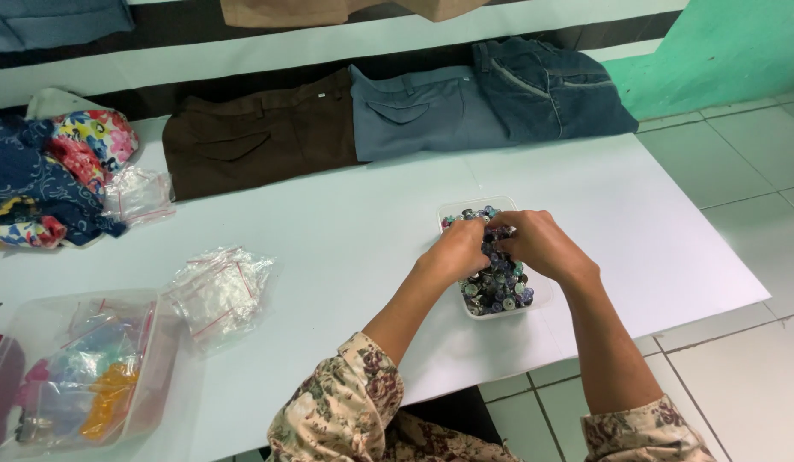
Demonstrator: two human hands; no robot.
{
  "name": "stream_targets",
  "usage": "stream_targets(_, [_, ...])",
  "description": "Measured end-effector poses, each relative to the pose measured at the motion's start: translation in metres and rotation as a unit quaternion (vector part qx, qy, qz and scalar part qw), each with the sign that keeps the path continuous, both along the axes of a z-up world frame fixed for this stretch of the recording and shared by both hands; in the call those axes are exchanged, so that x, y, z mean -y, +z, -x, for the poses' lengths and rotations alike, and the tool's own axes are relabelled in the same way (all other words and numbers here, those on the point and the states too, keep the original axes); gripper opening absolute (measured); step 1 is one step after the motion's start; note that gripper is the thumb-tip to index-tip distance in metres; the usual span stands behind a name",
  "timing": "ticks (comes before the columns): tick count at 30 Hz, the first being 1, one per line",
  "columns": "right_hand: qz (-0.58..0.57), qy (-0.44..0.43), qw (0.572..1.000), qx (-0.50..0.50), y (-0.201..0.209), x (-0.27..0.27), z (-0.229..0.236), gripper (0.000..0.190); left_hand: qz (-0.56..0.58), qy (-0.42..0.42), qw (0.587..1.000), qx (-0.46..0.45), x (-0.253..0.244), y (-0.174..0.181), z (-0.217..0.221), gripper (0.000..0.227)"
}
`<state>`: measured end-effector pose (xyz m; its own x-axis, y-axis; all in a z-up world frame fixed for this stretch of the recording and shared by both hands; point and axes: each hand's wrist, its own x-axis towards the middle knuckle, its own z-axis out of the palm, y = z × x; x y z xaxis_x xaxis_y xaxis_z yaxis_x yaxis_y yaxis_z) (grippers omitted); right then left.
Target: The person picks up several small orange buttons and black buttons from a container and places them into small plastic bags.
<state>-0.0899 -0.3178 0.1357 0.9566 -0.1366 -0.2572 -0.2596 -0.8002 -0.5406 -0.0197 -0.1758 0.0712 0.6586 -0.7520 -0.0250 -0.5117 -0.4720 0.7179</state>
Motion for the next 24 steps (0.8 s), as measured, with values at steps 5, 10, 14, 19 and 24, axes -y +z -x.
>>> stream_targets(5, [-0.027,-0.005,1.000,0.016,0.007,0.006,0.008,0.038,-0.023,0.000,0.999,-0.033,-0.013,0.014,-0.003,0.046])
stream_targets(10, [-0.005,0.010,0.994,0.108,-0.015,0.027,0.013,0.026,-0.016,0.026,0.999,-0.029,-0.014,0.004,-0.006,0.029])
stream_targets(14, [0.029,0.051,0.981,0.186,-0.059,0.050,0.013,0.020,0.002,0.038,0.999,0.027,-0.002,-0.019,-0.005,0.019])
stream_targets(19, [0.053,0.151,0.930,0.331,-0.081,0.070,0.007,0.021,-0.010,0.067,0.996,0.060,0.010,-0.043,-0.005,0.019])
stream_targets(24, [0.147,0.170,0.909,0.351,-0.101,0.087,-0.001,0.019,-0.009,0.095,0.988,0.122,0.019,-0.047,-0.002,0.023])
